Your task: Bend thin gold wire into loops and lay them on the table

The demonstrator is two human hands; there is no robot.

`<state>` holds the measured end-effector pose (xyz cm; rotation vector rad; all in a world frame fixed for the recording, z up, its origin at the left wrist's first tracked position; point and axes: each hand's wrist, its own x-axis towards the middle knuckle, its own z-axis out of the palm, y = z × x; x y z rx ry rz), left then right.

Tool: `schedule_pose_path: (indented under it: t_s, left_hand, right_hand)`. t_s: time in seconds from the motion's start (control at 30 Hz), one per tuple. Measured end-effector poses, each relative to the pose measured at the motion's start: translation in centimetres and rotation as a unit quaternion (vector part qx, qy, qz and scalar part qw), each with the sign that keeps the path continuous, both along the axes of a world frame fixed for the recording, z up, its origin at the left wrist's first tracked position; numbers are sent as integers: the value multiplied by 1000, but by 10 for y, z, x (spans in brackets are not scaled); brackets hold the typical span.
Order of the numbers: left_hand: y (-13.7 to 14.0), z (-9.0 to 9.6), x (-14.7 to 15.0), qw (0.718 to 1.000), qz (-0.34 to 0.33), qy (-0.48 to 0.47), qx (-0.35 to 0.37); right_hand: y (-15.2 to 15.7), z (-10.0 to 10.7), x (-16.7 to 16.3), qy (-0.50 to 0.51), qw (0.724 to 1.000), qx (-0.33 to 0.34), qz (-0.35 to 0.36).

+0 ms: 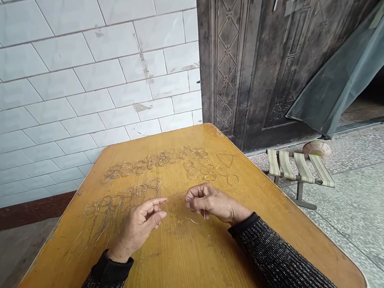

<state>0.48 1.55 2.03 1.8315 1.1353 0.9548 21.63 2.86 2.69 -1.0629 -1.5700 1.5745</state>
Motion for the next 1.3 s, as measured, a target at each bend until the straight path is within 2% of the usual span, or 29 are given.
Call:
schedule_pose_path:
  t_s: [0.13, 0.2, 0.33, 0.43, 0.5, 0.57, 0.67, 0.73, 0.77, 0.83, 0.93, 1.0, 1.13, 1.3]
  left_hand:
    - [-1, -5, 7, 999, -18, -18, -45]
    - [-1, -5, 6, 1000, -1, -7, -20]
    - [2, -2, -3, 997, 24, 15, 78]
    - [4, -4, -6, 996, 30, 2, 88]
    - [5, -7, -2, 998, 42, -42, 24]
    - [4, -11, 3, 985, 54, -136, -93]
    - [3, -11, 8, 921, 47, -301, -242]
    - [4, -9, 7, 893, 31, -352, -280]
    - [4, -7, 5, 892, 24, -354, -282]
    - [5, -4, 1, 915, 23, -316, -248]
    - [5, 0, -3, 967, 37, -212, -135]
    - [4, 3, -5, 984, 30, -159, -70]
    - [3, 6, -8, 995, -10, -98, -7]
    - [7, 4, -11, 996, -21, -79, -29]
  right_hand:
    - [0, 3, 1, -9, 1000, 7, -14]
    - [0, 3, 0, -19, 1000, 8, -13]
    - [-1, 3, 1, -60, 998, 20, 10]
    - [-1, 1, 0, -68, 997, 22, 23]
    - [0, 0, -1, -66, 997, 24, 16]
    - [1, -1, -3, -64, 998, 28, 5]
    - [2, -4, -4, -55, 998, 31, -5]
    - [3, -5, -4, -47, 998, 31, -9]
    - [3, -5, -4, -43, 999, 30, -10]
    - [2, -5, -3, -36, 999, 24, -11]
    - [1, -2, -1, -27, 1000, 9, -2]
    - [1, -1, 0, -18, 1000, 1, 4]
    - [3, 1, 3, 2, 1000, -10, -3]
    - [4, 2, 5, -16, 1000, -2, 1]
